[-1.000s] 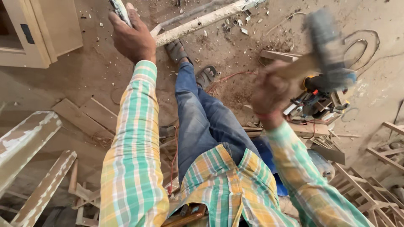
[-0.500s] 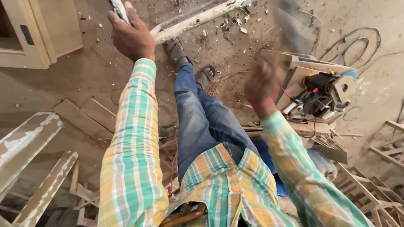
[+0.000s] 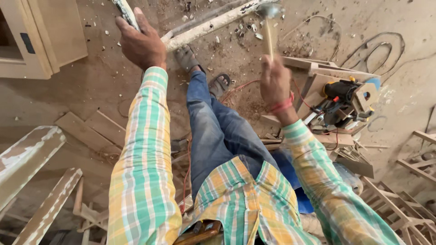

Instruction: The person uses a hammer to strike a metal frame repeatedly, then picks up a wooden panel and fits it into the frame. The person adjusts the frame and panel to align them.

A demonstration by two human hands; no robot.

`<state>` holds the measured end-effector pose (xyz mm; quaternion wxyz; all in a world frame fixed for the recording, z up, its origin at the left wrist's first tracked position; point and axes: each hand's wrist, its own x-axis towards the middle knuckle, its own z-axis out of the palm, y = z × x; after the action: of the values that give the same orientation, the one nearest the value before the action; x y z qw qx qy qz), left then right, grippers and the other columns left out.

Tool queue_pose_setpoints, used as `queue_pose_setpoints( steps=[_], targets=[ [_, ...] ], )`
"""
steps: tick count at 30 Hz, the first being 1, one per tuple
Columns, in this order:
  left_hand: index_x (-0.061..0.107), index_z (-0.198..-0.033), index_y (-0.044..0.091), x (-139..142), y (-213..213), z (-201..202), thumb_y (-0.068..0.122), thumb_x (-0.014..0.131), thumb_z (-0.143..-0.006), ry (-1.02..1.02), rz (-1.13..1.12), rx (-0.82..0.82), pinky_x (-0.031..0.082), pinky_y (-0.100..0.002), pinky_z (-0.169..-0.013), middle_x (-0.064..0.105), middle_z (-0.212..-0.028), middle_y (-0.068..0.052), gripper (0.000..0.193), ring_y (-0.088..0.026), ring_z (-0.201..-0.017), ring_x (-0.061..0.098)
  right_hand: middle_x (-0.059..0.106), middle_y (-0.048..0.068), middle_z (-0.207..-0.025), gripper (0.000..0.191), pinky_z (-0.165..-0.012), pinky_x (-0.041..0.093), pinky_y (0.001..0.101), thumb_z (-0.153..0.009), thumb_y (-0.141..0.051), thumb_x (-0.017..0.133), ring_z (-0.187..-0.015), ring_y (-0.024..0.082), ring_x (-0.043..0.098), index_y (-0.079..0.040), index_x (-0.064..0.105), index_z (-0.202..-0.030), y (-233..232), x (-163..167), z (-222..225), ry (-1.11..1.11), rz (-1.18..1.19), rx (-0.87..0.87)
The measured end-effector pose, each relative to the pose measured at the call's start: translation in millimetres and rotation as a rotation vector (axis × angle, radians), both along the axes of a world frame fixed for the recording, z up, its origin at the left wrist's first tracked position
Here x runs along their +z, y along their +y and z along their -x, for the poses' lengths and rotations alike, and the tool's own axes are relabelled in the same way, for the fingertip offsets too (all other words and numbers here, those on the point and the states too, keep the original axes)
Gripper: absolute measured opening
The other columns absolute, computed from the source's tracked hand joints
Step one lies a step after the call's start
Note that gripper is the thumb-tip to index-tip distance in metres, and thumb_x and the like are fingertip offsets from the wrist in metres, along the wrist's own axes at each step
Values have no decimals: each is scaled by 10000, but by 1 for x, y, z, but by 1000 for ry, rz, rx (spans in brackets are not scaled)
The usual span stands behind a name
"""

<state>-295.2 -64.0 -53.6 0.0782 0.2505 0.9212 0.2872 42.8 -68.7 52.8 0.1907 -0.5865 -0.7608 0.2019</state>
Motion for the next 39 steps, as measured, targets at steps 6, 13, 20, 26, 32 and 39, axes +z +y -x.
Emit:
queue_pose_setpoints(
  steps=[6,13,20,26,32,39],
  targets=[
    [581,-1130,48,-6,-5,-1,450,585,-1018,78,-62,-8,543,-540,-680,761,-915,-202,418,-436,-841,727,555,-34,-723,323,-480,393,242,-1152,-360,483,-588,47,510,-102,610,-1006,-5,22,-17,542,438,-196],
    [558,-1151,41,-7,-5,-2,415,591,-1019,-11,17,-16,548,-536,-692,773,-909,-178,398,-410,-855,748,508,-14,-709,354,-476,350,276,-1170,-396,460,-556,91,462,-87,597,-1067,15,13,3,314,237,-79],
    [531,-1264,19,-3,2,-5,379,573,-1048,70,-68,-67,543,-538,-720,753,-1004,-220,422,-439,-904,720,498,25,-800,391,-535,370,296,-1285,-357,444,-652,141,440,-55,544,-1057,19,26,-14,515,301,-81],
    [554,-1217,26,-5,4,-8,415,566,-1023,-55,24,-12,550,-528,-756,761,-1006,-201,435,-413,-926,739,552,32,-778,271,-466,409,299,-1245,-249,442,-605,138,501,-18,538,-1140,30,14,-4,287,-296,144],
    [568,-1210,9,-7,8,-13,417,583,-1007,123,-55,-15,559,-522,-737,738,-1020,-230,455,-442,-909,712,552,-1,-765,286,-481,419,282,-1205,-305,448,-602,107,507,-48,549,-1131,48,14,-14,517,280,-175],
    [569,-1186,13,-4,10,-13,411,569,-1031,3,-46,-20,563,-524,-753,757,-1022,-211,428,-419,-923,740,551,-9,-802,314,-551,427,283,-1200,-356,463,-658,103,510,-64,557,-1134,39,6,-7,371,28,-22]
  ],
)
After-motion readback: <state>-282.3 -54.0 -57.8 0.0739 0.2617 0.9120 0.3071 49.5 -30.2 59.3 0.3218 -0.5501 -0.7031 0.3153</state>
